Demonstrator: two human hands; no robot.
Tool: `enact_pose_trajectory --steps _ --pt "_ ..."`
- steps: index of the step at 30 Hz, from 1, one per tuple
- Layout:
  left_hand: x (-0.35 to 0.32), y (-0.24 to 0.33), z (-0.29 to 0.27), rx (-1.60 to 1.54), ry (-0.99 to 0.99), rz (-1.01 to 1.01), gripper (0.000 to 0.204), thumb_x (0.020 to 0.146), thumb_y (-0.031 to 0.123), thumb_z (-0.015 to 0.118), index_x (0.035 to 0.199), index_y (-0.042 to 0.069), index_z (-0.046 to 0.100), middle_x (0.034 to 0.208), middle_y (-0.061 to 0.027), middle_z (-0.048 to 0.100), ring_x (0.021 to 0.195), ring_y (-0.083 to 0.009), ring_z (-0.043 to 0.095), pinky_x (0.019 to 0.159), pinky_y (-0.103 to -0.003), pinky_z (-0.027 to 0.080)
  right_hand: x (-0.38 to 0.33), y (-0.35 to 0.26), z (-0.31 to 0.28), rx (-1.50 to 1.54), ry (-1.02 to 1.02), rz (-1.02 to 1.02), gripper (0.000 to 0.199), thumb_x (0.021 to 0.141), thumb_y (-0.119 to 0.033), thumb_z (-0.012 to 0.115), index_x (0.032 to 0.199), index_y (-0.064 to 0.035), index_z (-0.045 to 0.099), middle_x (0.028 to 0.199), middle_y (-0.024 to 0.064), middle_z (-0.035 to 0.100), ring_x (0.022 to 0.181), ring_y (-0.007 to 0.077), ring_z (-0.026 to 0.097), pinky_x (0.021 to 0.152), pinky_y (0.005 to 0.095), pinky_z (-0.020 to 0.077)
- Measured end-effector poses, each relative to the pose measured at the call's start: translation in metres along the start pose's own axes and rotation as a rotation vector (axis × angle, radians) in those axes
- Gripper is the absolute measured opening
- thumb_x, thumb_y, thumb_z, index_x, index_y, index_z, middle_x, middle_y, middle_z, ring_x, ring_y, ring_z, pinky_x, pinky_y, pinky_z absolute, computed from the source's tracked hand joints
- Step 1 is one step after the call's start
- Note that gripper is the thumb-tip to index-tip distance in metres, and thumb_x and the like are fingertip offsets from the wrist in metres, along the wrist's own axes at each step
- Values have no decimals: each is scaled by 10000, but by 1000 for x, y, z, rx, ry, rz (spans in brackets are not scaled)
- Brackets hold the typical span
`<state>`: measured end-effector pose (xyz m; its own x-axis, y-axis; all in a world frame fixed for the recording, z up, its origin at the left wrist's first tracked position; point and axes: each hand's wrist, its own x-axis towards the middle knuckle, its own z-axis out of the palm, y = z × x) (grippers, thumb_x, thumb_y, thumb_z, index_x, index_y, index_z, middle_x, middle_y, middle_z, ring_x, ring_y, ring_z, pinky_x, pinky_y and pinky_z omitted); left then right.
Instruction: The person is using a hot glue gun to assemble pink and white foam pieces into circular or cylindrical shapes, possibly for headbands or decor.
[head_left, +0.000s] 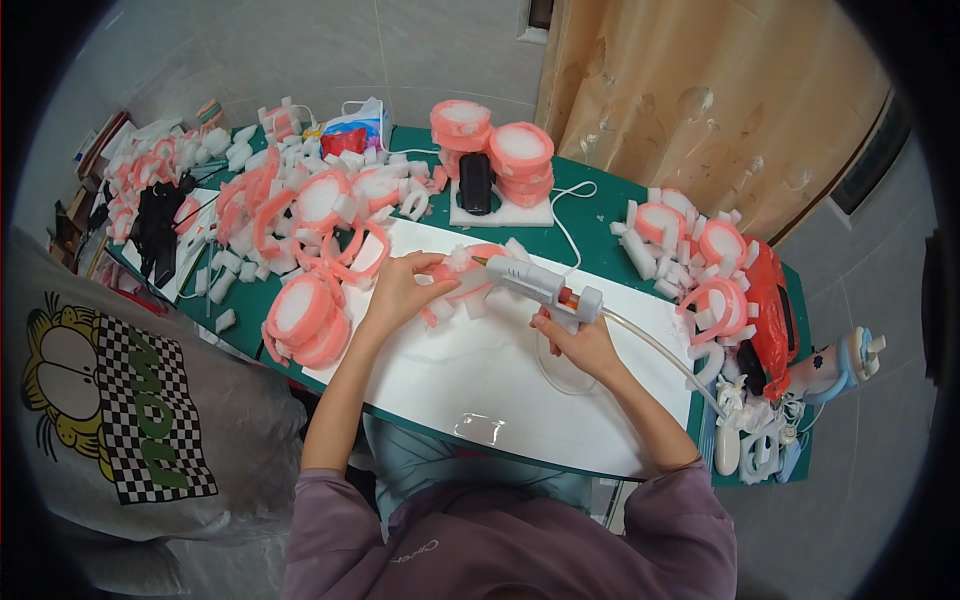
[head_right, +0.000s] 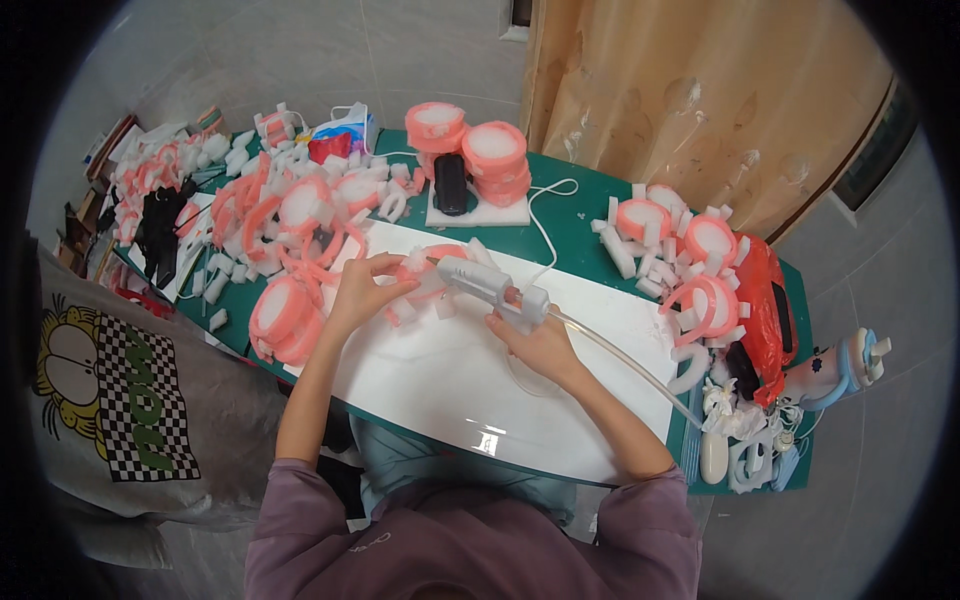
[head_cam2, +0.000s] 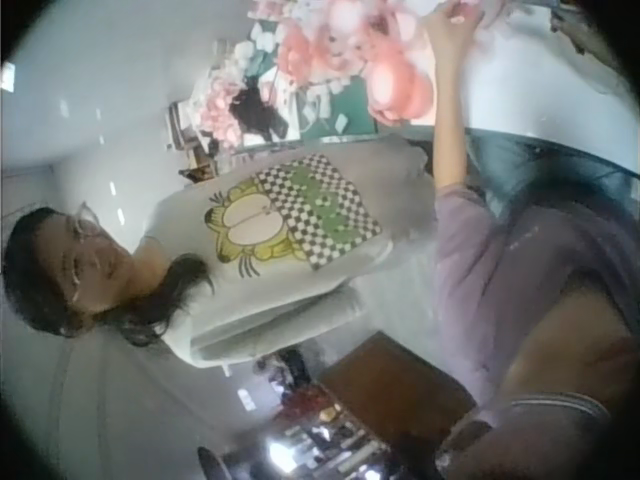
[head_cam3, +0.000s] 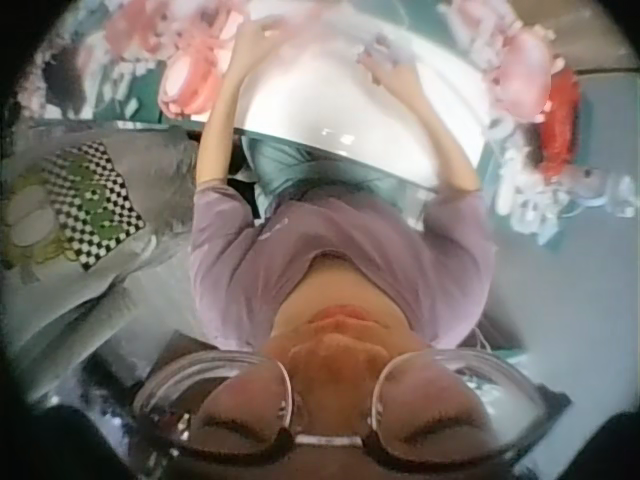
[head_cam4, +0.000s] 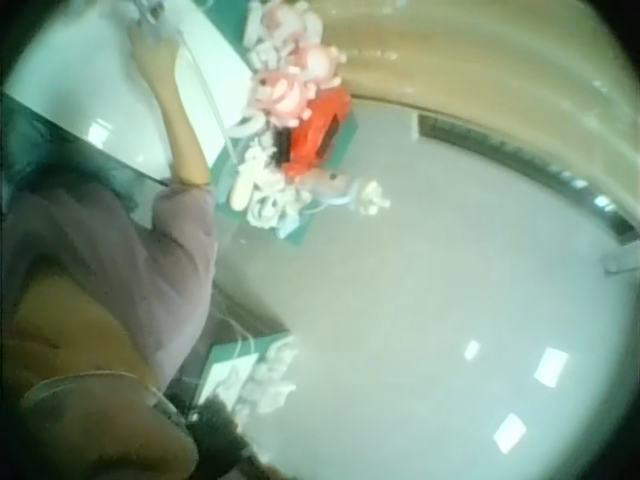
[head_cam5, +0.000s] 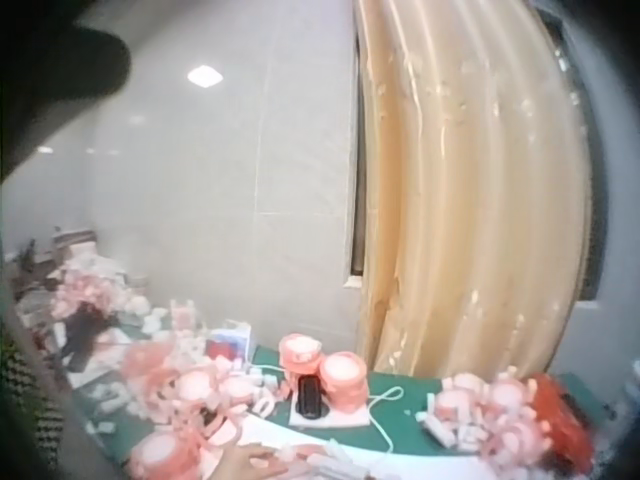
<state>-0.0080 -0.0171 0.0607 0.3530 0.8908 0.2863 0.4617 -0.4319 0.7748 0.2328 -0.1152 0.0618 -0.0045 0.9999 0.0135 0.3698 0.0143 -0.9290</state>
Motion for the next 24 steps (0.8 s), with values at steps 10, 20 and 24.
enact_pose_trajectory --steps 10,20,24 --pt "3 4 -2 57 20 33 420 628 209 727 935 -55 614 800 -179 638 860 -272 588 898 -334 399 9 -2 8 -48 32 24 338 748 -327 620 883 -19 589 558 58 554 447 134 542 454 267 427" --pt "2 5 -2 58 7 -17 392 624 201 736 927 -23 631 841 -163 643 1016 -321 543 839 -350 431 6 -6 1 -117 32 61 365 755 -329 607 951 -22 577 601 93 575 477 183 560 472 303 436" --pt "-1 7 -1 114 29 30 396 621 205 738 929 -20 632 815 -163 643 1026 -328 536 826 -358 439 2 2 -3 -315 109 -107 269 758 -266 620 800 -7 561 566 35 538 437 97 507 413 240 404"
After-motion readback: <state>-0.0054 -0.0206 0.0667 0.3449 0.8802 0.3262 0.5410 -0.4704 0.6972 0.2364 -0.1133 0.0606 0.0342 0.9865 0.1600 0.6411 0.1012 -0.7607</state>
